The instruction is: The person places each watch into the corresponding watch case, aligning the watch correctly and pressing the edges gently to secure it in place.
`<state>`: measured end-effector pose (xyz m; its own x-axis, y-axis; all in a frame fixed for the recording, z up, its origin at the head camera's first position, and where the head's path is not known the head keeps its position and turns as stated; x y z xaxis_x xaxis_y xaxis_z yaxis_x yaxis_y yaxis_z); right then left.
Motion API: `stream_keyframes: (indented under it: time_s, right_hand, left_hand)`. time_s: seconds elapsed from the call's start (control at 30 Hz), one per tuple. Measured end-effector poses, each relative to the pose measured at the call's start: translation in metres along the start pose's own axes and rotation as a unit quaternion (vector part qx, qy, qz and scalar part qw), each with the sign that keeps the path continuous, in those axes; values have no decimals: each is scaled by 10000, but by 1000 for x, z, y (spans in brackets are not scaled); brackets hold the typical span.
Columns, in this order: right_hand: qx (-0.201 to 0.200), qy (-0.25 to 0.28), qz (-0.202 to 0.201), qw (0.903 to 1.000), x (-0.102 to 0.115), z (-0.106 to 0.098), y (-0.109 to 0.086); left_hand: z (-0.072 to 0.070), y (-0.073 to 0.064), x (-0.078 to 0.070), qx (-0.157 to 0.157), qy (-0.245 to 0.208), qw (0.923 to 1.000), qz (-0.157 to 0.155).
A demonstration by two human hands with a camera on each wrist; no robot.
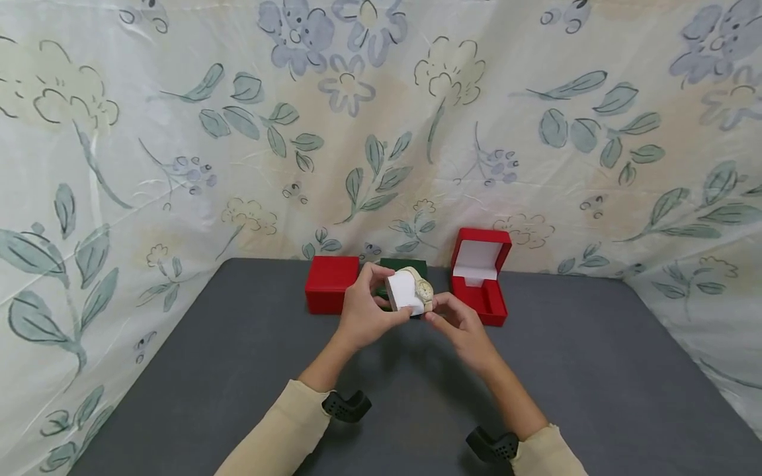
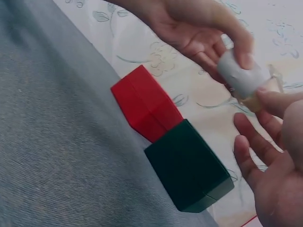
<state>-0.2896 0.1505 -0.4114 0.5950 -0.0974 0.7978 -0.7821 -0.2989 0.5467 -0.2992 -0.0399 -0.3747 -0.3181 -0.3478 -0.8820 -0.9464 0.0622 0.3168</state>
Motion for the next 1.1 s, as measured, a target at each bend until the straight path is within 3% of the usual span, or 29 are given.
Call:
stream_keyframes:
  time_s: [0.17, 0.3, 0.57, 0.7, 0.9, 0.97, 1.1]
  right_hand:
    - [-305, 12, 5, 9995, -1, 2, 0]
    - [-489, -52, 52, 9988, -1, 2, 0]
    - [-409, 248, -82, 9988, 3, 13, -3]
    - [-596, 219, -35, 9980, 9, 18, -1]
    - [-956, 441, 915, 9902, 4, 16, -1]
    - [-1056, 459, 936, 9889, 5, 15, 0]
    - [-1249, 112, 626, 9901, 10, 13, -1]
  left_hand:
    - [0, -2, -4, -473, 108, 9987, -129]
    - [1, -3, -4, -474, -38, 9985, -270]
    - [-7, 3, -2, -276, -1165, 9886, -911]
    - [-15, 8, 2, -178, -1161, 9887, -935]
    - [-10, 8, 2, 514, -1161, 9898, -651]
    - [-8, 7, 1, 614, -1101, 9901, -612]
    - [-7, 5, 0, 501, -852, 9925, -720]
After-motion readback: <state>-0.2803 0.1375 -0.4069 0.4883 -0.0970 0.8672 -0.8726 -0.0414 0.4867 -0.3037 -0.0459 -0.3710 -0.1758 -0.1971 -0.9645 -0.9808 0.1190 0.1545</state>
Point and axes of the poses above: each hand's wrist, its own y-axis towards the middle knuckle, its own z-axis out of the palm, x = y × z, the point moved 4 cm from there along y, towards the middle knuckle, and after that the axes turned 12 degrees about -z, right-handed, at the moved point
